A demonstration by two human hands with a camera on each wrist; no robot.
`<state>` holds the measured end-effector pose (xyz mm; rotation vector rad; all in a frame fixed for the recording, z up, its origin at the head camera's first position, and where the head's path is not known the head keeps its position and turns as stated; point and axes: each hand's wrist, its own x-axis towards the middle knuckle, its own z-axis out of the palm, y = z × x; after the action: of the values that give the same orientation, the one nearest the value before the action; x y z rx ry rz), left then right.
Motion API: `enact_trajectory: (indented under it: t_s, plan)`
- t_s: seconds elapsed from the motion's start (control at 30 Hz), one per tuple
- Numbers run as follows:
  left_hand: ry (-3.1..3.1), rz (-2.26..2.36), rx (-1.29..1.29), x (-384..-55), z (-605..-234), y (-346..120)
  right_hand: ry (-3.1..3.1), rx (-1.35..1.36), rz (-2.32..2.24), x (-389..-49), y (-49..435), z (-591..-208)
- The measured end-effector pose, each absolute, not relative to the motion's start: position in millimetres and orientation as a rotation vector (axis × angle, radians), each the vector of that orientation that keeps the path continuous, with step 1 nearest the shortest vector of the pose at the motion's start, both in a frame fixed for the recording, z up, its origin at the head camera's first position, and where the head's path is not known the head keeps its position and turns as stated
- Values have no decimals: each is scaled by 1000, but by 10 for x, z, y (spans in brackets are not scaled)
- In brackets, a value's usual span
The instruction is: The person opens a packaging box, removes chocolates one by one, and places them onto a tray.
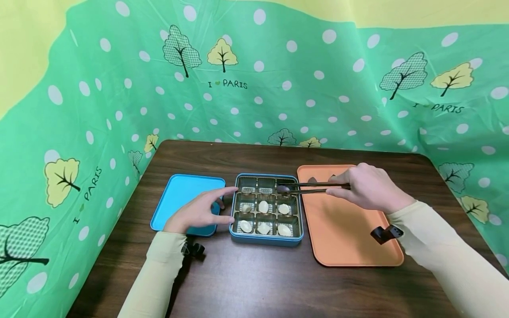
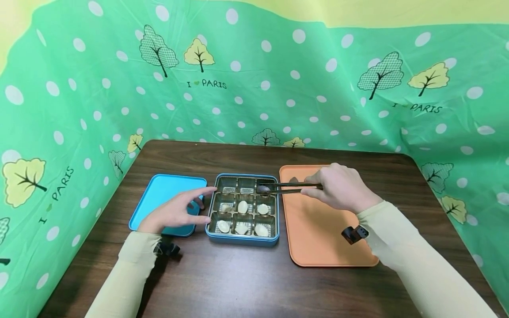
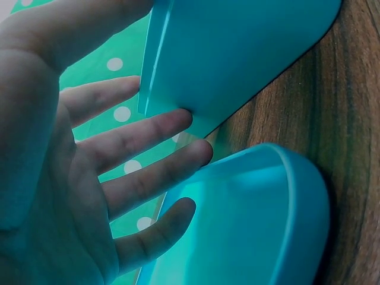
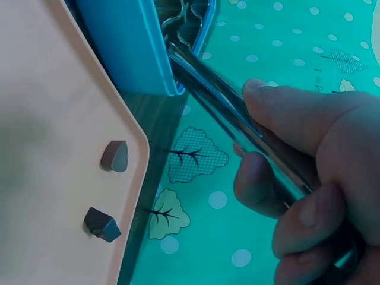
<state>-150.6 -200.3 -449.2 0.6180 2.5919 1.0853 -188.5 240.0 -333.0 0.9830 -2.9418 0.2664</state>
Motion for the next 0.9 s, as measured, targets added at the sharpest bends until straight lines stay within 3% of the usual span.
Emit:
enact_trajectory:
  t_s: [0.9]
  plan:
    - [2589, 1087, 636, -1523, -4517, -2006, -2887, 915, 409, -1781, 2551, -3465]
